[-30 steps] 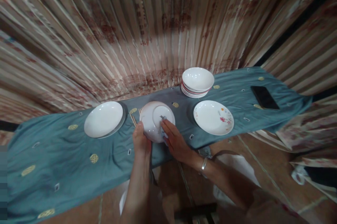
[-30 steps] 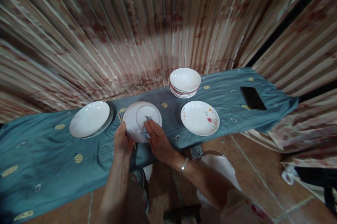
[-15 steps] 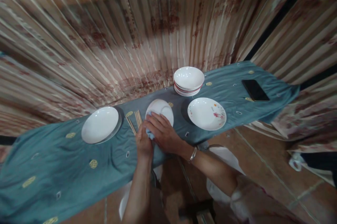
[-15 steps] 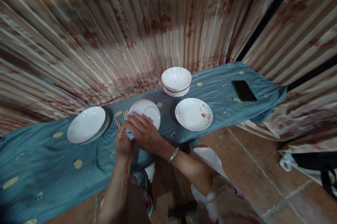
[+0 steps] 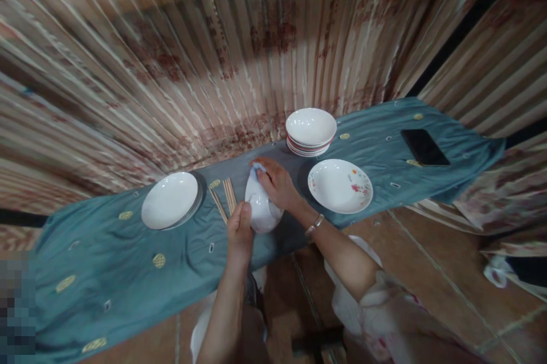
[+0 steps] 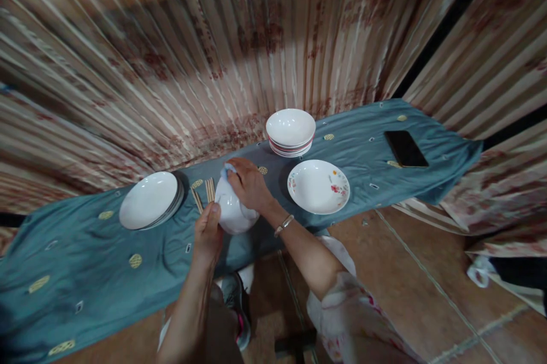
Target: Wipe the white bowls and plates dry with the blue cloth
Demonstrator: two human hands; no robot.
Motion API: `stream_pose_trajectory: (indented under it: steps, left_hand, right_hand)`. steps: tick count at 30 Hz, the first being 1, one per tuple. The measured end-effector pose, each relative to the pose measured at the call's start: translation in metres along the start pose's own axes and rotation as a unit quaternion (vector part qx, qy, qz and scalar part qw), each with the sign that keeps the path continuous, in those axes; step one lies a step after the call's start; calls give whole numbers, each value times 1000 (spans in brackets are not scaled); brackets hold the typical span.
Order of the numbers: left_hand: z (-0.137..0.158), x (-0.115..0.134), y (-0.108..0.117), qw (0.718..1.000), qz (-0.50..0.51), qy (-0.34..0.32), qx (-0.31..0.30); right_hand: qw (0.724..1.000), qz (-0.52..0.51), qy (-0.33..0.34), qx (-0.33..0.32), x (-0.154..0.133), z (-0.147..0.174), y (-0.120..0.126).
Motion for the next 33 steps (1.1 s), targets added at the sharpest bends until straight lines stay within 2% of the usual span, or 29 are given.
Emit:
stream_pose_trajectory:
  steps: [4,7,11,14,18,23,33]
  left_hand:
    - [3,7,-7,1000,3,12,-4]
    - [4,10,-9,1000,7,20,23]
    - [4,11,-7,998,17,15,62]
    - [2,10,-4,995,41,8,88]
    - [-2,5,0,989,81,9,123]
    - [-4,-1,-3,977,106,28,181]
    - [-6,5,3,932,178,113,296]
  right_hand:
    - [997,-33,-66,-8,25,-6,-7]
    - [986,-58,-155,-11,48,-3,-12]
    - [959,-97,-266,-6,80,15,-20]
    - [940,-142,-310,8,95,34,-26]
    - [936,-183,-302,4,99,50,-31]
    - [940,-193,-281,-3,96,54,-31]
    - [962,-122,-240,-42,91,67,-36]
Point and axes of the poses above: each hand's wrist, its own z-axis away from the middle knuckle, its own y-axis out of the back of the hand, x = y × z, the point moved 3 cm from there along -z, towards the middle knuckle, and after that the axes turned 1 degree about z, right-handed, at the moved point
